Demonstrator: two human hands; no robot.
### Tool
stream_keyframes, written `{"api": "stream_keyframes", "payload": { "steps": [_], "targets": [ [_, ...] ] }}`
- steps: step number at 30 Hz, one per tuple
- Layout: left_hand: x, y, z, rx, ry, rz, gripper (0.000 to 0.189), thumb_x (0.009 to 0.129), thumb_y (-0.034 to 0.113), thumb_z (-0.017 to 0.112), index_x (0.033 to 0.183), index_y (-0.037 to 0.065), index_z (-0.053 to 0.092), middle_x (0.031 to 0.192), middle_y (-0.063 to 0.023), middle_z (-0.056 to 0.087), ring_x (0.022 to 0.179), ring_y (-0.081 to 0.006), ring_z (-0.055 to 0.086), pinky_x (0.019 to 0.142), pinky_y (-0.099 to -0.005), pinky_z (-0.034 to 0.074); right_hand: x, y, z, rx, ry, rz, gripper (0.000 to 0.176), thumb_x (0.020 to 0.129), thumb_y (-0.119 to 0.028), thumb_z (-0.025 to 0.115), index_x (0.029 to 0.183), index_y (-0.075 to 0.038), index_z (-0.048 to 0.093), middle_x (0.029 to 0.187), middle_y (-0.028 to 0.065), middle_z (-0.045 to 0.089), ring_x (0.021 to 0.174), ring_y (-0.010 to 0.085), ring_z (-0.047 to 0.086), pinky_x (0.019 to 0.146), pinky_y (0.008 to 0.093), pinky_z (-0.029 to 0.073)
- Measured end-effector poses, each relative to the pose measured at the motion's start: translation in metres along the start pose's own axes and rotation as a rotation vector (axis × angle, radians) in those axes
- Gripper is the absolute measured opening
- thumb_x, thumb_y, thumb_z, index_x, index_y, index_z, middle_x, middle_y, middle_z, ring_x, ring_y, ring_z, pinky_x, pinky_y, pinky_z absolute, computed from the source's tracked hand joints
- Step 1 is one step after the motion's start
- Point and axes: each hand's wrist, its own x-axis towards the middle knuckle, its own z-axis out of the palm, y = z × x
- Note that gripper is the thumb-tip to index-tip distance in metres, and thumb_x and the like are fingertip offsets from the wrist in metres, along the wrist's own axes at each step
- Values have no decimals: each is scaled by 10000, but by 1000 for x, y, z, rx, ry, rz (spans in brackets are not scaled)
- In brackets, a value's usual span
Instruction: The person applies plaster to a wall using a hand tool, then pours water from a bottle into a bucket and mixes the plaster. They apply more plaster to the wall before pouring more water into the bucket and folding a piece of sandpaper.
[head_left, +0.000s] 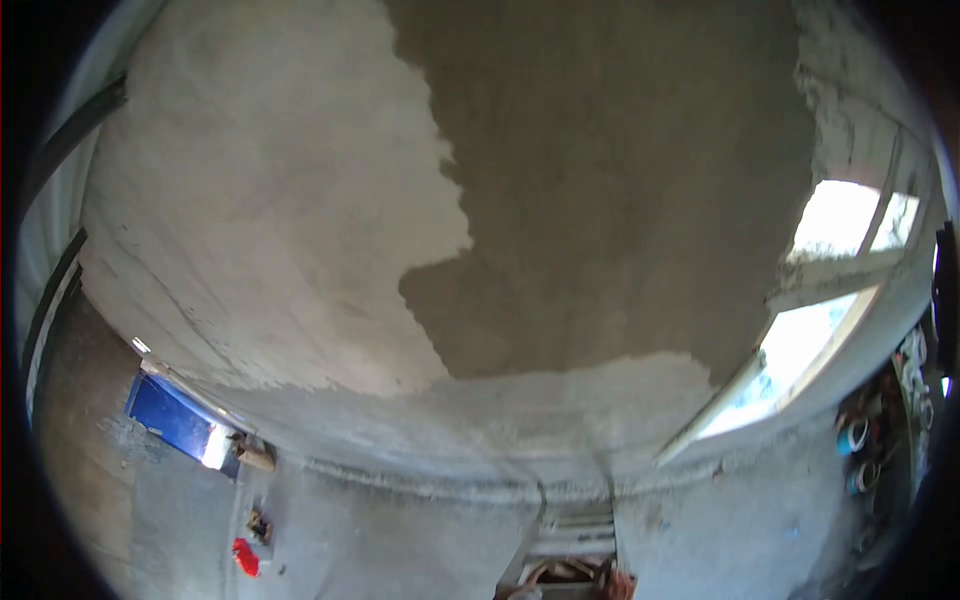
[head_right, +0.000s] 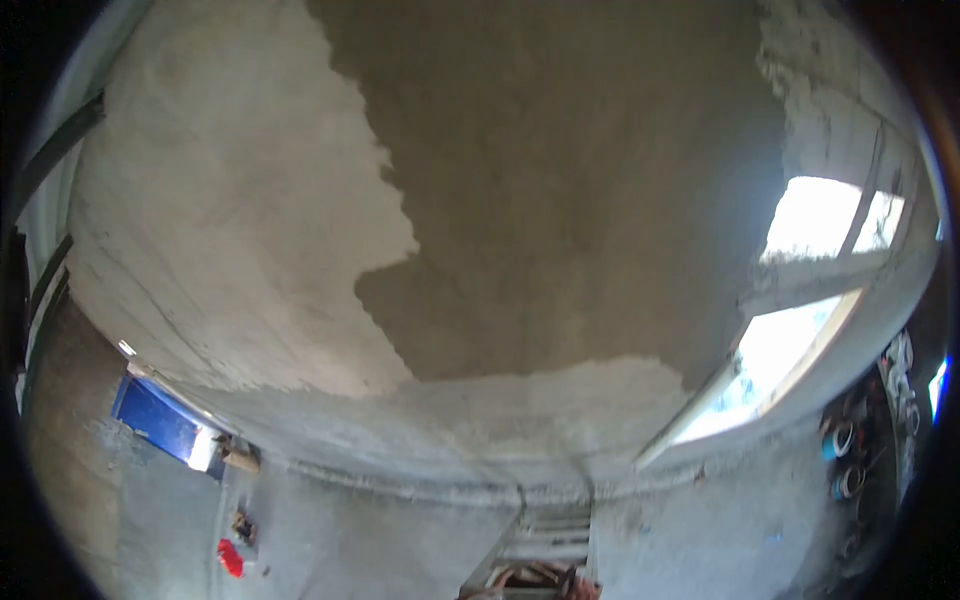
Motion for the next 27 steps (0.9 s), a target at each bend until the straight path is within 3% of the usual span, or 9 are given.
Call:
{"api": "stream_keyframes", "payload": {
  "steps": [5,16,20,23,25,27],
  "targets": [
    [43,10,27,-3,4,102,400,655,245,779,983,66,635,915,-111,662,853,-221,639,759,-368,506,-4,40,27,-177,43,-27,681,850,-396,494,1406,-82,258,1468,148,188,1339,309,184,1037,504,191],
    [3,-4,26,119,-35,80,420,651,256,781,995,67,631,923,-112,662,855,-216,637,764,-364,505,-100,73,122,-420,-19,109,578,888,-191,411,1415,-67,208,1470,120,180,1361,278,147,1098,439,129],
    [-13,-6,22,167,-42,71,427,650,260,781,999,67,629,925,-112,661,856,-215,637,766,-363,504,-117,92,139,-123,-82,264,576,889,-191,388,1419,-71,196,1465,127,187,1356,281,162,1098,452,114],
    [-24,3,14,208,-44,65,432,649,263,782,1002,67,628,927,-113,661,856,-213,636,767,-362,504,-91,67,102,-180,-80,191,564,887,-146,359,1416,-47,192,1464,137,186,1353,312,159,1100,451,108],
    [-32,2,13,230,-51,60,436,648,265,782,1004,67,628,929,-113,661,856,-213,636,768,-361,504,-63,35,60,-133,125,12,566,874,-115,351,1410,-21,196,1460,153,190,1347,347,156,1101,459,100],
    [-45,2,14,248,-59,48,440,647,267,783,1006,67,627,930,-113,661,857,-212,636,769,-360,504,-74,39,69,-35,49,121,565,870,-112,342,1406,-8,198,1466,158,168,1348,365,134,1102,466,79]
  ]
}}
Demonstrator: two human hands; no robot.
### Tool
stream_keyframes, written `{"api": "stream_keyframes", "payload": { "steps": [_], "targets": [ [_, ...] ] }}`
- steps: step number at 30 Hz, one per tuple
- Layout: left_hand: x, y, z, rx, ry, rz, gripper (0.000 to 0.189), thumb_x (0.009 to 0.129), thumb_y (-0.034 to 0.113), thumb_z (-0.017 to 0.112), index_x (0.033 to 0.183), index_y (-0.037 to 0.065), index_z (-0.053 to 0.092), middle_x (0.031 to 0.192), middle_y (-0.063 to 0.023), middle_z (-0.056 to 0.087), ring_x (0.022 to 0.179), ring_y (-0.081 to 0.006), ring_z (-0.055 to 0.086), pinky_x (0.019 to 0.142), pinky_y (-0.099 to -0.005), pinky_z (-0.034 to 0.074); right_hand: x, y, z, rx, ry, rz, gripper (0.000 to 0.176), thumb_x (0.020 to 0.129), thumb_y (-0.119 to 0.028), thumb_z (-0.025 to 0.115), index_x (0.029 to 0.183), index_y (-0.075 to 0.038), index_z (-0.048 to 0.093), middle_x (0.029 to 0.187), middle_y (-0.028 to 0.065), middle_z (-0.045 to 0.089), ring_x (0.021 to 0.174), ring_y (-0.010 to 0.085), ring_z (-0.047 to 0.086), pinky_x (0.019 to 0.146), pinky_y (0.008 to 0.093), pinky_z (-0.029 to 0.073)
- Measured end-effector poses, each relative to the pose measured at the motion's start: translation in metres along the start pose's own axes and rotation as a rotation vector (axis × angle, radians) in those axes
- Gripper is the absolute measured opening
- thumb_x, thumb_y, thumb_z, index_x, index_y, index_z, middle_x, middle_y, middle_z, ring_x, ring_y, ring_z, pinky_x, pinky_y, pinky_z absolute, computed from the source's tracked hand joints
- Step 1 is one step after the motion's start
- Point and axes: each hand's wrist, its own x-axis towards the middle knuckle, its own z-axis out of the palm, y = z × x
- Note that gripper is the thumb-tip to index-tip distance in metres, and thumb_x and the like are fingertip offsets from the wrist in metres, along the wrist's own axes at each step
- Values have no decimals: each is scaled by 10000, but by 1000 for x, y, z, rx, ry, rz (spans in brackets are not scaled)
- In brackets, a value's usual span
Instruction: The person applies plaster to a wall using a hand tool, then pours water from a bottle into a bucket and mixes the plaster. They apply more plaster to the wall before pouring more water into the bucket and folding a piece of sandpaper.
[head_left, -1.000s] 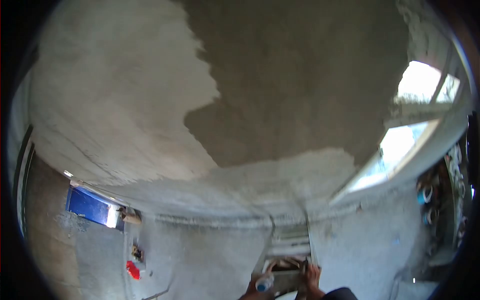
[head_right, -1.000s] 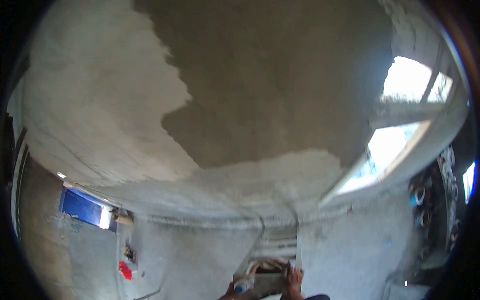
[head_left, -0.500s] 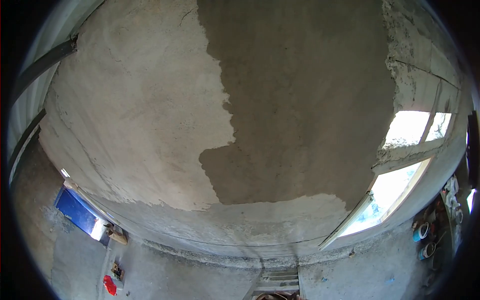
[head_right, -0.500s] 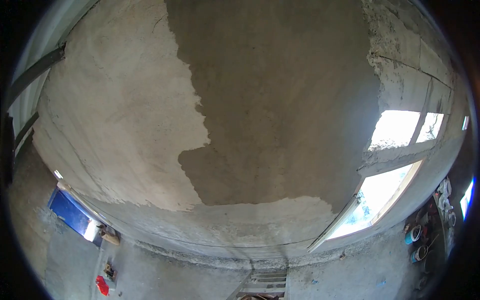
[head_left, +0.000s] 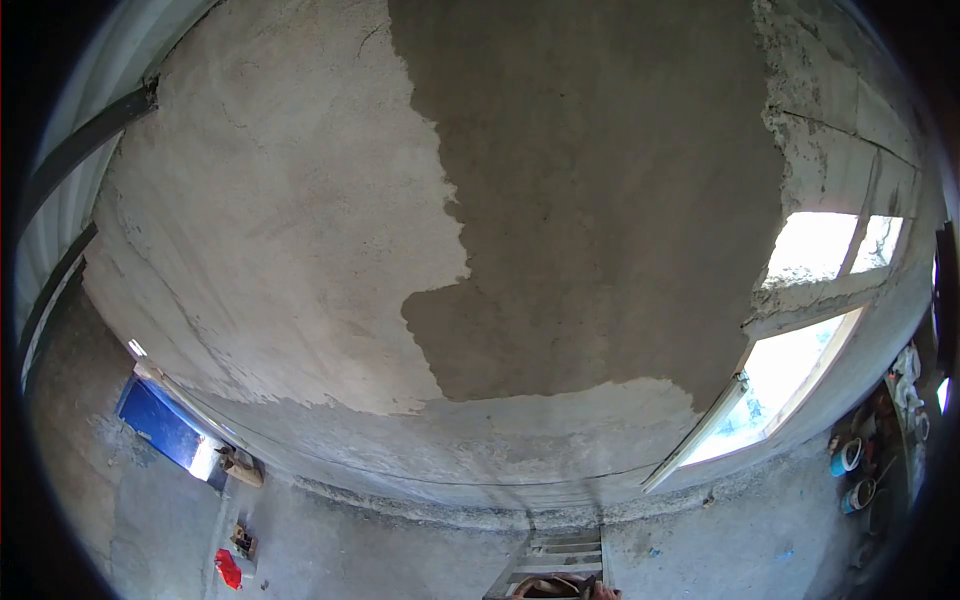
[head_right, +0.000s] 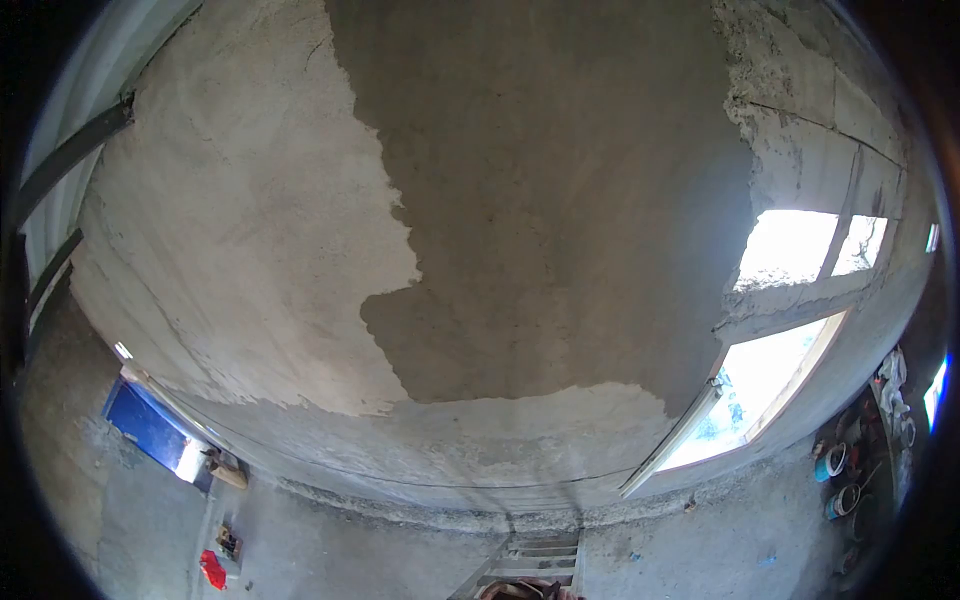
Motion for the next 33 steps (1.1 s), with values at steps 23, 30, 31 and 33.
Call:
{"api": "stream_keyframes", "payload": {
  "steps": [23,30,31,33],
  "targets": [
    [-127,7,-11,182,-138,-137,481,639,290,787,1031,67,619,946,-115,659,860,-203,633,778,-352,501,22,50,52,-83,-229,523,223,743,-242,585,921,-107,576,872,127,626,882,310,591,810,496,368],
    [-268,17,-22,169,-383,-452,546,629,354,802,1054,71,609,934,-124,658,859,-212,633,783,-376,490,-11,78,79,-115,-51,321,345,720,-141,578,1056,-64,559,870,172,619,841,373,585,750,477,428],
    [-254,54,-21,153,-374,-387,597,611,370,819,1071,58,600,946,-121,656,860,-213,630,787,-364,489,4,65,63,-49,-238,487,342,716,-120,574,1050,-51,563,883,187,620,845,380,585,755,476,430],
    [-256,50,-18,113,-306,-247,668,601,376,828,1114,35,569,1004,-125,636,904,-218,613,820,-352,476,14,52,49,-64,-185,436,338,716,-109,565,1051,-60,568,906,199,622,861,387,583,757,473,438]
  ]
}}
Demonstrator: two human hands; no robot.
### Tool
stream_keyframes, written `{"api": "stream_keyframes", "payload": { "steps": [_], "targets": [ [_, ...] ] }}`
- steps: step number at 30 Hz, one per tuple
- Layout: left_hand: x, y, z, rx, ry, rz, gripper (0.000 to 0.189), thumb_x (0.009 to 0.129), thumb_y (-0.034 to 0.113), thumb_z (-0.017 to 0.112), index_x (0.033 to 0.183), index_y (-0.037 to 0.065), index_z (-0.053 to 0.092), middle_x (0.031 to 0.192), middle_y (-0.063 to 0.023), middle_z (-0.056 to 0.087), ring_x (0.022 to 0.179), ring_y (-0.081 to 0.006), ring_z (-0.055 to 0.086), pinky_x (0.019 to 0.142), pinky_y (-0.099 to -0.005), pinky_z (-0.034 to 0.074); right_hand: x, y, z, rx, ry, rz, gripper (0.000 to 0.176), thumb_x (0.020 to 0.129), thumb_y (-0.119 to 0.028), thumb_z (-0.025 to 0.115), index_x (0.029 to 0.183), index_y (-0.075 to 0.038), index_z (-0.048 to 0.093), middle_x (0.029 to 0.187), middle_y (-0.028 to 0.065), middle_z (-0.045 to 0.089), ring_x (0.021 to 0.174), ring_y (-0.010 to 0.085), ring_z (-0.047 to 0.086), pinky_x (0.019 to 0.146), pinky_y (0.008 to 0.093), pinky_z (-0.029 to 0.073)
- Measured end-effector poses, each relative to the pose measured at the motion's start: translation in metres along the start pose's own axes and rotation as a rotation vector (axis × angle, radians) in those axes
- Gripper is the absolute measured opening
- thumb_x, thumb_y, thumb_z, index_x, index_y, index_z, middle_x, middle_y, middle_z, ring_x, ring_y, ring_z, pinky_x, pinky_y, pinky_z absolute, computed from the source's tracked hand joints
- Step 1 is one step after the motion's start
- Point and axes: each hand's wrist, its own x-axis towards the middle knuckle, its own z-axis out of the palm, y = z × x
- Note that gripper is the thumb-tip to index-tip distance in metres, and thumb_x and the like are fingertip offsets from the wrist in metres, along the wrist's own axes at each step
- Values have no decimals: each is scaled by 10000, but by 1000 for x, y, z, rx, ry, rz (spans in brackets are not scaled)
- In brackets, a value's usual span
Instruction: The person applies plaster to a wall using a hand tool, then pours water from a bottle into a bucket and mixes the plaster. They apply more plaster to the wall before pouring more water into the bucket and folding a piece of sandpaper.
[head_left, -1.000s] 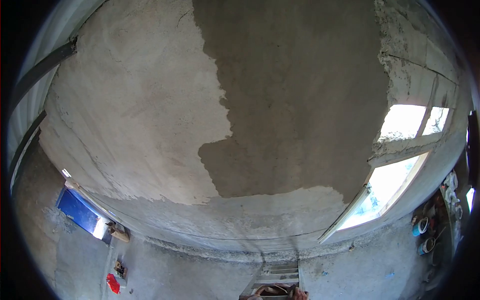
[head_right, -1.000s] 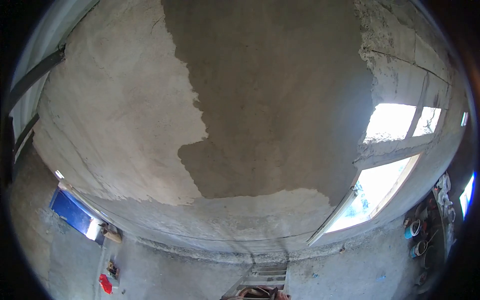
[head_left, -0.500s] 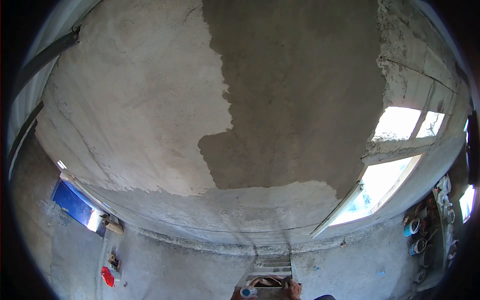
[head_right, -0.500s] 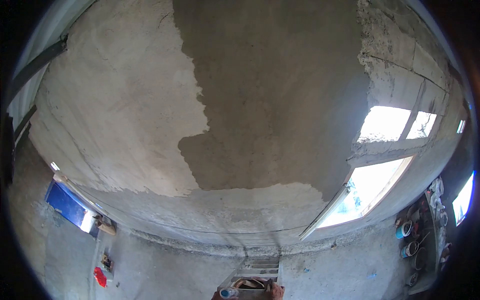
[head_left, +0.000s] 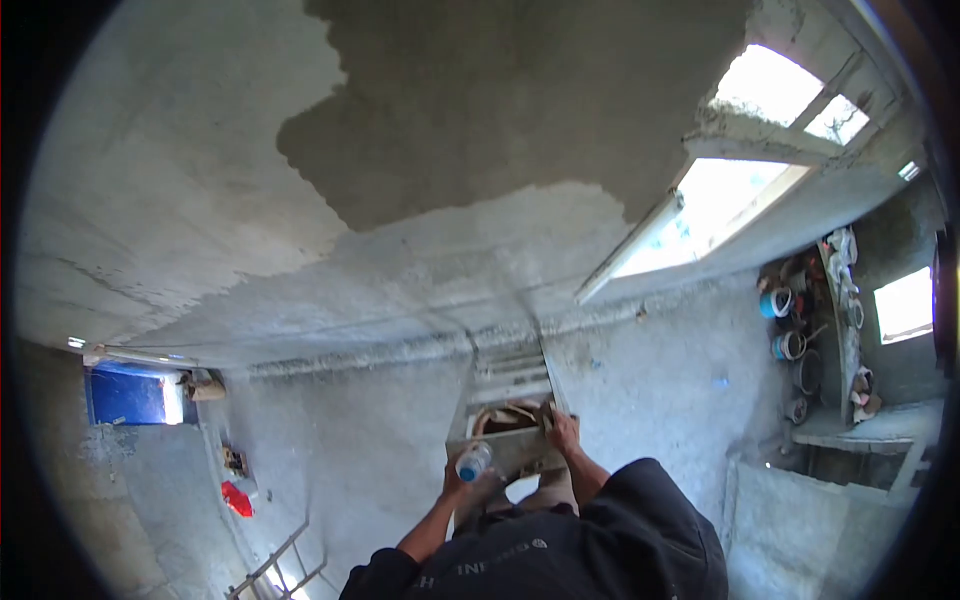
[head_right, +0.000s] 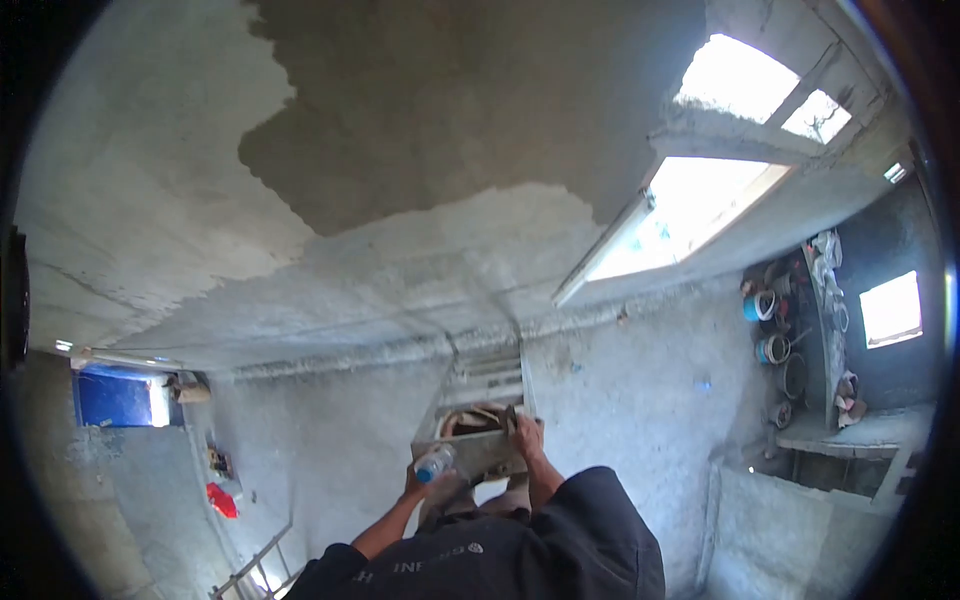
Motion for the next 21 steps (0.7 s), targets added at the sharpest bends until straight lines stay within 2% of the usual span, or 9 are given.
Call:
{"api": "stream_keyframes", "payload": {
  "steps": [2,4,6,9,12,13,18,20,21],
  "targets": [
    [-5,-10,2,-33,5,-130,774,561,358,843,1190,47,519,1138,-165,578,1056,-288,559,907,-386,435,-1,7,8,12,-12,-1,337,716,-115,562,1049,-68,570,947,196,622,875,387,583,760,487,422],
    [-4,44,-10,29,129,-81,865,565,373,828,1260,39,437,1182,-191,535,1094,-317,528,922,-392,422,-9,20,25,53,102,-20,347,718,-132,568,1059,-65,564,949,177,622,876,373,580,781,476,399],
    [1,72,-18,74,138,3,917,567,408,820,1273,5,397,1203,-195,507,1113,-311,505,939,-408,405,-2,-12,-12,-28,-32,9,363,720,-134,575,1075,-58,551,944,163,621,872,357,575,794,458,382],
    [-3,106,-30,86,5,-127,961,578,432,802,1304,1,344,1253,-208,453,1164,-344,457,964,-420,381,-8,-4,3,-36,83,-38,314,732,-143,576,1038,-75,547,883,150,612,848,346,568,790,450,385],
    [-6,86,-31,148,-8,-57,1013,577,448,799,1328,-7,295,1272,-215,424,1179,-351,435,976,-427,371,-2,-22,-18,-24,15,1,213,750,-152,566,948,-78,537,832,146,594,823,340,567,782,453,383],
    [-7,80,-34,179,-51,-51,1059,554,356,823,1361,19,225,1274,-223,402,1184,-370,417,986,-423,363,-2,-24,-19,-24,-3,12,213,750,-152,566,948,-78,537,832,146,594,823,340,567,782,453,383],
    [-25,49,-59,212,-224,-10,1107,566,276,811,1388,3,122,1319,-238,323,1259,-368,311,1040,-418,299,1,-30,-26,-28,21,6,134,801,-178,548,877,-73,516,801,137,580,788,329,568,784,441,381],
    [-37,2,-70,295,-308,67,973,622,168,754,1373,-1,159,1321,-230,325,1261,-365,307,1059,-411,267,0,-31,-27,-21,34,-2,135,808,-184,546,878,-73,516,796,136,577,784,326,568,782,438,383],
    [-38,-10,-75,279,-267,-16,901,644,124,720,1360,-4,187,1322,-225,326,1261,-364,308,1065,-406,257,0,-31,-27,-13,54,-15,136,815,-189,544,879,-73,516,791,135,575,781,322,569,780,434,385]
  ]
}}
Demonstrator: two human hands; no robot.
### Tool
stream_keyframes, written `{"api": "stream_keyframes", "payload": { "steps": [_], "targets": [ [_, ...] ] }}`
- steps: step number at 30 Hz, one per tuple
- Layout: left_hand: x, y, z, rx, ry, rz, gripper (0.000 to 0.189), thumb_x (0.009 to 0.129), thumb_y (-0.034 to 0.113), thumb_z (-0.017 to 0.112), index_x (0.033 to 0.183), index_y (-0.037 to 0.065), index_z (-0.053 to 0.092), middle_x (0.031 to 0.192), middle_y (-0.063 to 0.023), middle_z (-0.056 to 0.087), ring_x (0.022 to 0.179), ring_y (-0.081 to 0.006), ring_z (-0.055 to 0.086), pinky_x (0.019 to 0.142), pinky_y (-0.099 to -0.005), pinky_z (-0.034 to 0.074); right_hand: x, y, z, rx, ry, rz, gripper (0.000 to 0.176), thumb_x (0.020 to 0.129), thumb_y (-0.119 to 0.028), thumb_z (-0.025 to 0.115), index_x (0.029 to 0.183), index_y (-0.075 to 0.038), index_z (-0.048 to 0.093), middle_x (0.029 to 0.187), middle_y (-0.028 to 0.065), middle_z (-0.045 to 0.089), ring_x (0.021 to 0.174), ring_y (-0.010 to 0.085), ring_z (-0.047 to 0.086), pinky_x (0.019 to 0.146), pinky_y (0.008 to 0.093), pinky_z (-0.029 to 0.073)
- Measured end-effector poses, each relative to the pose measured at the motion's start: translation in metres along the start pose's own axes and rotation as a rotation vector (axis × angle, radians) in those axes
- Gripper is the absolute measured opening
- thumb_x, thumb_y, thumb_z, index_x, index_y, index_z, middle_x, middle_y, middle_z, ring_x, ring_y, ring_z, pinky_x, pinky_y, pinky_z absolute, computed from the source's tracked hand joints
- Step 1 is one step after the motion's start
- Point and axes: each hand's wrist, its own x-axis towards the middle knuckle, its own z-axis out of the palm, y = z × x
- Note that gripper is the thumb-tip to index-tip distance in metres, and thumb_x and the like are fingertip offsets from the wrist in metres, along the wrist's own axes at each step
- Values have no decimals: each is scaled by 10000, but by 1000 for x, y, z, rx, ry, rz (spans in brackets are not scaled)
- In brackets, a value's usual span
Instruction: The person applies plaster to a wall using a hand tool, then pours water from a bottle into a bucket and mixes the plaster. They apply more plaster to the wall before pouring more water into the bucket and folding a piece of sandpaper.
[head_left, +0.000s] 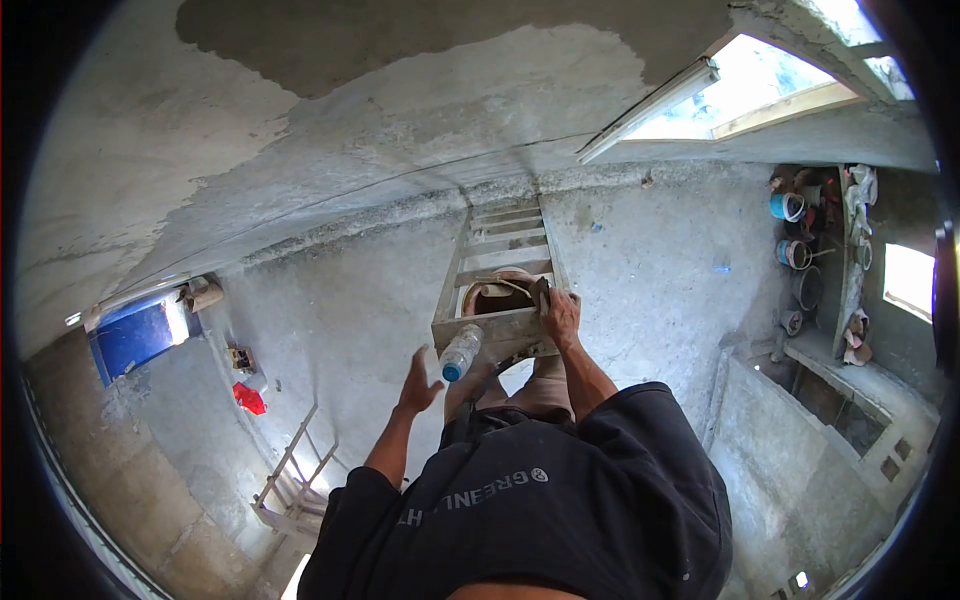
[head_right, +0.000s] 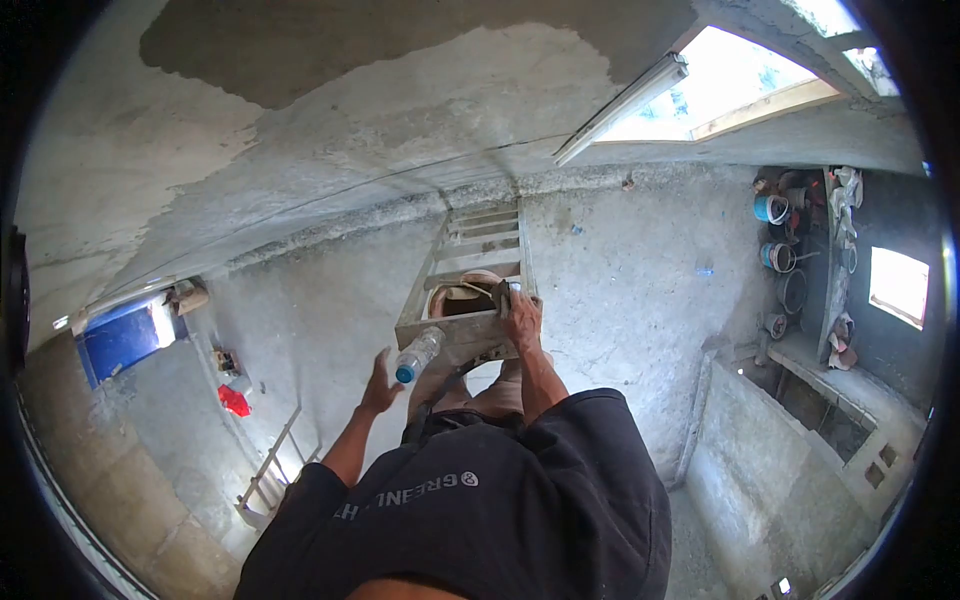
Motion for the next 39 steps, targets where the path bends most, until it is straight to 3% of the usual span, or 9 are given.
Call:
{"api": "stream_keyframes", "payload": {
  "steps": [3,7,15,17,21,24,27,32,39],
  "targets": [
    [9,-29,-4,-66,268,-190,493,762,102,605,1202,-23,423,1209,-212,450,1188,-347,404,1032,-393,296,1,-4,-3,10,38,-8,124,798,-163,547,867,-67,511,781,140,569,776,316,569,768,424,389],
    [70,-15,-19,-93,390,-178,260,812,170,605,1017,16,566,1005,-152,593,981,-303,570,824,-376,469,-1,-5,-5,-14,12,2,120,771,-134,551,855,-60,506,779,141,565,771,316,569,763,419,390],
    [217,-4,19,-65,-232,-36,468,713,221,701,1104,21,536,1044,-184,618,988,-283,602,823,-364,485,-2,-10,-7,-34,10,51,171,736,-118,564,888,-53,517,805,140,577,780,322,572,764,419,397],
    [239,-40,50,132,-292,232,632,641,266,744,1172,26,499,1050,-204,614,1000,-298,599,850,-362,477,-4,-10,-7,-57,59,30,156,729,-136,550,862,-68,508,743,127,565,744,306,571,739,421,396],
    [267,-37,60,260,-801,-55,643,570,365,799,1068,12,598,972,-202,638,892,-283,629,801,-356,484,-3,-13,-11,-67,27,69,203,680,-120,569,868,-72,506,728,119,557,742,304,568,740,418,397],
    [257,-61,88,84,-708,-257,591,557,392,814,982,21,638,944,-196,646,861,-265,631,776,-360,485,-2,-15,-12,-56,40,59,154,733,-156,579,833,-61,511,730,130,558,717,307,560,716,407,391],
    [256,-103,119,138,-550,-209,525,614,343,776,989,10,621,958,-213,638,883,-328,624,777,-388,492,-2,-16,-12,-47,56,51,161,727,-154,579,839,-59,514,740,125,559,727,307,562,715,405,389],
    [272,-61,92,113,-506,-166,345,693,218,678,949,-7,623,889,-217,644,860,-354,623,733,-408,495,-3,-12,-12,-22,57,60,198,711,-167,587,854,-50,517,748,122,562,737,305,567,729,409,392],
    [317,-49,45,274,-446,-133,341,658,223,679,905,-8,635,830,-198,653,785,-315,647,677,-385,504,-5,-11,-7,-9,80,61,205,707,-168,585,854,-43,515,730,121,553,737,307,567,742,413,395]
  ]
}}
